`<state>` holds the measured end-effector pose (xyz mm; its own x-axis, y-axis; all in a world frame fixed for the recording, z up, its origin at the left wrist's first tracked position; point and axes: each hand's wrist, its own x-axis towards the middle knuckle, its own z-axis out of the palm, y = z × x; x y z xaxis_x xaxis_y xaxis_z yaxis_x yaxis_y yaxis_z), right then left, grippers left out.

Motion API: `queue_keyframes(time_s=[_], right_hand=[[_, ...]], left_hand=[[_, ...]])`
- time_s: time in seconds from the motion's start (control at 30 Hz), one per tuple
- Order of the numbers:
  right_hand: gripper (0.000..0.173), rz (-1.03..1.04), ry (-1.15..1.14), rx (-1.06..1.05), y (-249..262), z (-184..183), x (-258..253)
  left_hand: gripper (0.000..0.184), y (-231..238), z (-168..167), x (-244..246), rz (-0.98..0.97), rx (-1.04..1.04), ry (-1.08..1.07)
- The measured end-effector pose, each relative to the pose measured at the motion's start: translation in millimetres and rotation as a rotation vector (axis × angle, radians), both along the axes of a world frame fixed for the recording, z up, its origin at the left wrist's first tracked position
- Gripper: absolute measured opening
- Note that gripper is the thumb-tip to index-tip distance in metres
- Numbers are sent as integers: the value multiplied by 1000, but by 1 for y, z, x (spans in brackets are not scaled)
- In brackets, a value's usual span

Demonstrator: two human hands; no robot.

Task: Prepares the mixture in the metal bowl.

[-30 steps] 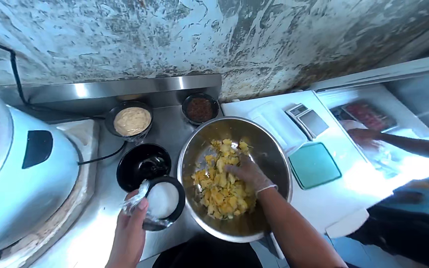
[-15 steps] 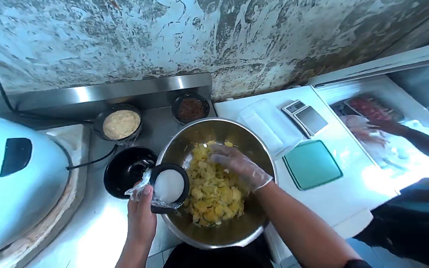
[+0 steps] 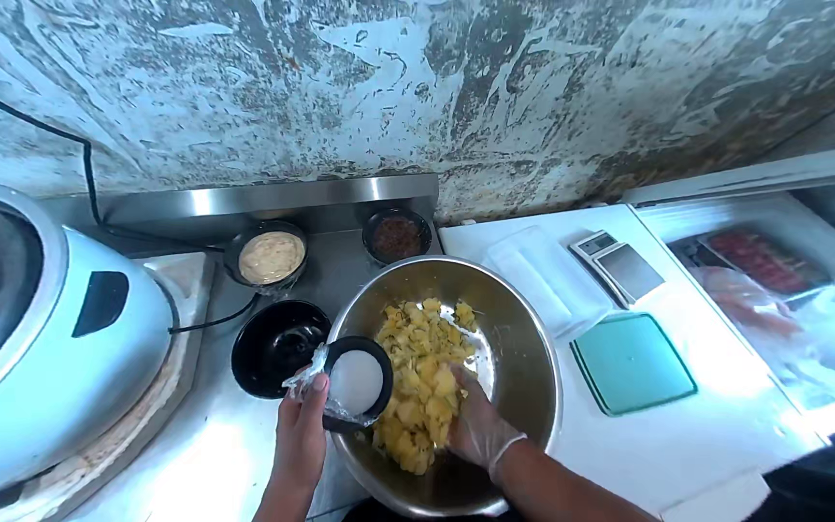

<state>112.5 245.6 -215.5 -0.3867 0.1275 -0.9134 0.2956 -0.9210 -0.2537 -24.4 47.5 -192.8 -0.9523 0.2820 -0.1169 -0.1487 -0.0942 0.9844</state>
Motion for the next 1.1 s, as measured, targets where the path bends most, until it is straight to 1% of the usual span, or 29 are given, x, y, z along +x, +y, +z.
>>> queue_keyframes(time_s=[0.07,0.13,0.17,0.2,0.27,0.3,0.37,0.43,0.47,0.53,0.57,0.6,0.63,0.67,0.7,0.73,0.77,0.8,0.83,0.87,0.9,0.93,0.97,1.03,1.1], right_hand=[[54,-138,35,63,-8,1,-17],[46,-231,35,162,-10,8,-38],[46,-250,41,214,-8,8,-48],[50,-231,42,282,-4,7,-57],[60,-101,-3,506,9,5,-70],[60,-16,-26,640,16,9,-73],[52,153,-44,872,31,19,-75],[50,338,5,981,49,25,-74],[52,439,23,996,57,28,-76],[59,701,5,1023,70,46,-81],[58,815,-26,1061,74,56,-84],[52,876,-61,1114,77,65,-86],[41,895,-103,1186,79,70,-90],[36,902,-134,1253,81,73,-96],[36,907,-136,1301,82,70,-102],[42,921,-107,1335,82,61,-107],[54,976,-63,1360,78,49,-111],[71,1097,-9,1384,69,37,-112],[84,1264,45,1424,56,27,-111],[92,1425,100,1467,39,21,-104],[91,1534,166,1498,24,18,-92],[84,1603,225,1484,14,17,-77],[76,1671,242,1444,9,19,-63],[67,1804,186,1319,14,33,-42],[55,1826,96,1256,27,47,-28]], left_hand=[[63,-2,-1,-3,-5,21,-27],[68,-4,0,-5,-26,35,-49],[69,-4,0,-6,-31,40,-52],[69,-4,-1,-6,-34,48,-51],[67,-3,-2,-5,-21,65,-50],[66,-3,-2,-4,-11,72,-49],[64,-3,-3,-4,4,85,-43],[64,-3,-4,-3,7,95,-32],[65,-4,-5,-2,6,92,-23],[66,-5,-7,-4,-2,64,-5],[66,-5,-7,-4,-2,49,4],[65,-4,-6,-4,0,40,12],[63,-3,-5,-4,7,34,19],[61,-2,-4,-4,12,20,28],[58,-1,-4,-4,16,4,37],[57,0,-3,-4,11,-15,45],[55,1,-2,-4,-2,-37,47],[54,3,2,-4,-20,-59,38],[53,5,6,-5,-35,-72,14],[51,8,12,-7,-39,-84,-28],[49,11,19,-9,-40,-97,-68],[47,13,24,-11,-42,-116,-90],[45,15,30,-14,-52,-145,-68],[39,20,48,-22,-97,-249,113],[40,27,72,-34,-148,-371,301]])
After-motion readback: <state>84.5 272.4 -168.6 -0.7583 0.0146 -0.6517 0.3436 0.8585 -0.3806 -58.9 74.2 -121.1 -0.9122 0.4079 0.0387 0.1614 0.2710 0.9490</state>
